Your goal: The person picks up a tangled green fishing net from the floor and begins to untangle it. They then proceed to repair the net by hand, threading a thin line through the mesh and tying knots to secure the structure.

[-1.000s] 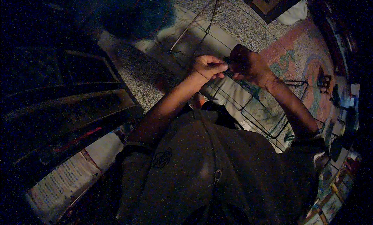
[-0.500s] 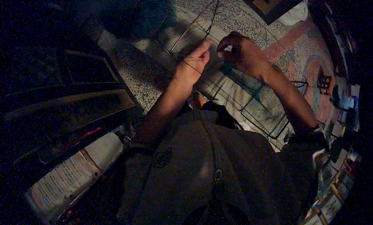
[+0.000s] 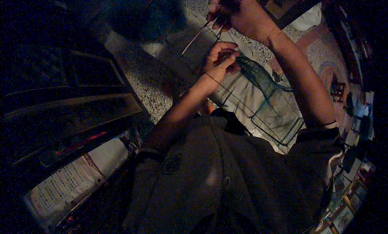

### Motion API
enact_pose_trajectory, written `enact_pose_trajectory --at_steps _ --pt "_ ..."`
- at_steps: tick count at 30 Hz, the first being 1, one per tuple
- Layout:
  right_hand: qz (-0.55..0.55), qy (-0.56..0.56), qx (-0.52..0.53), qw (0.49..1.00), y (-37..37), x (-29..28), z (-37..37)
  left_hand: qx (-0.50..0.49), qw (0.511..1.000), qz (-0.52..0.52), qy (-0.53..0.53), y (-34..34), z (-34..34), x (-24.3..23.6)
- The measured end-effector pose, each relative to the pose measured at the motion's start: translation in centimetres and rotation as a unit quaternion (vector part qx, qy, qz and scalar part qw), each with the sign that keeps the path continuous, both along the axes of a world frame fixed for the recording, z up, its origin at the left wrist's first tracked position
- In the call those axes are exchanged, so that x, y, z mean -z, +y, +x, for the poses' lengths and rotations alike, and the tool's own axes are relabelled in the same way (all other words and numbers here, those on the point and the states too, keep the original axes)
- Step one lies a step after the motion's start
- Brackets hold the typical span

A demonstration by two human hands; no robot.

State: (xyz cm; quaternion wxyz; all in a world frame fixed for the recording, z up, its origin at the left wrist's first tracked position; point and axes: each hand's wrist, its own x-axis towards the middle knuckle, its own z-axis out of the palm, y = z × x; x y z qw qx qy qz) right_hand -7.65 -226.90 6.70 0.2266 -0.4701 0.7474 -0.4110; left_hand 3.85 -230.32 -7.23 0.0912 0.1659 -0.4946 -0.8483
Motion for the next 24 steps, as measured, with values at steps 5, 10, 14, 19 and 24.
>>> enact_pose_trajectory --at_steps 5,10,14,19,24 --pt "-0.05 -0.066 -0.014 0.996 0.3 1.1 -0.3 0.073 0.996 0.018 0.044 -0.8 0.4 0.2" --pt "-0.062 -0.046 -0.053 0.996 0.3 1.1 -0.7 0.072 0.997 -0.023 0.011 -0.3 -0.3 -0.3" --pt "-0.05 -0.062 -0.055 0.995 -0.6 0.4 0.8 0.078 0.995 -0.058 0.036 -0.4 -0.7 0.2" --pt "-0.113 0.01 -0.075 0.991 -1.2 -0.4 0.9 0.085 0.996 0.007 0.027 0.1 -0.6 0.1" --pt "-0.177 0.008 -0.087 0.98 -1.3 -3.4 1.8 0.041 0.984 -0.153 0.083 0.1 -1.5 2.4"
